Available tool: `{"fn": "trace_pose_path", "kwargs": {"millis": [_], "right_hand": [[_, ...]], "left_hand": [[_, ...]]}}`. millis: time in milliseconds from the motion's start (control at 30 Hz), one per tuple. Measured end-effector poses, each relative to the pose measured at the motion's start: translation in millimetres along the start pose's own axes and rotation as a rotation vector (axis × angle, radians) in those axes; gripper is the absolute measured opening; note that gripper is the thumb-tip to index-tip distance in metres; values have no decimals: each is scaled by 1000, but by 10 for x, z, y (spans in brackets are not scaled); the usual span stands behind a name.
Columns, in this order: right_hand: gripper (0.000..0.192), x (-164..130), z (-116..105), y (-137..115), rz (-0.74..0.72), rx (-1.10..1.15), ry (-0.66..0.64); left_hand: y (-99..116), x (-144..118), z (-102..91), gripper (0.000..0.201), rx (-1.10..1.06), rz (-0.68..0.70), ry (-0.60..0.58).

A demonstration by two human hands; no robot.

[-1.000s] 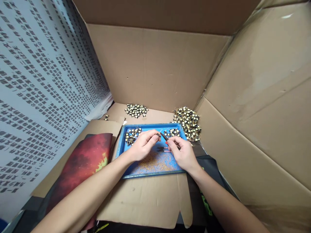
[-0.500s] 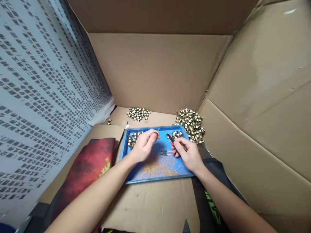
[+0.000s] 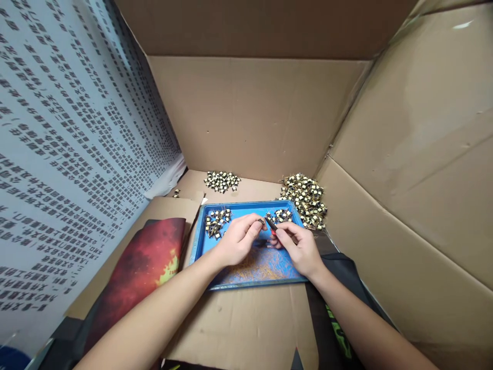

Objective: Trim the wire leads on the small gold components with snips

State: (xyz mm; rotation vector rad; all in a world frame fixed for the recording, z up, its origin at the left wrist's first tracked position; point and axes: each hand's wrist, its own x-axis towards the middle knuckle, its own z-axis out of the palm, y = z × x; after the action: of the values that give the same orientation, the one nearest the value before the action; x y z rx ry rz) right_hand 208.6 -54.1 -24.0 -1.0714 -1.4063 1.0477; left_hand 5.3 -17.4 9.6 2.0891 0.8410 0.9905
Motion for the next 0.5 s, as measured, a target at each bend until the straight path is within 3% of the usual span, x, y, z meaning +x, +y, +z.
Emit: {"fn": "trace_pose_path", "kwargs": {"millis": [500], "right_hand": [[29,3,-19,20,-43,-98,-4]], "left_hand": [[11,0,4,36,14,-12,-30]]}}
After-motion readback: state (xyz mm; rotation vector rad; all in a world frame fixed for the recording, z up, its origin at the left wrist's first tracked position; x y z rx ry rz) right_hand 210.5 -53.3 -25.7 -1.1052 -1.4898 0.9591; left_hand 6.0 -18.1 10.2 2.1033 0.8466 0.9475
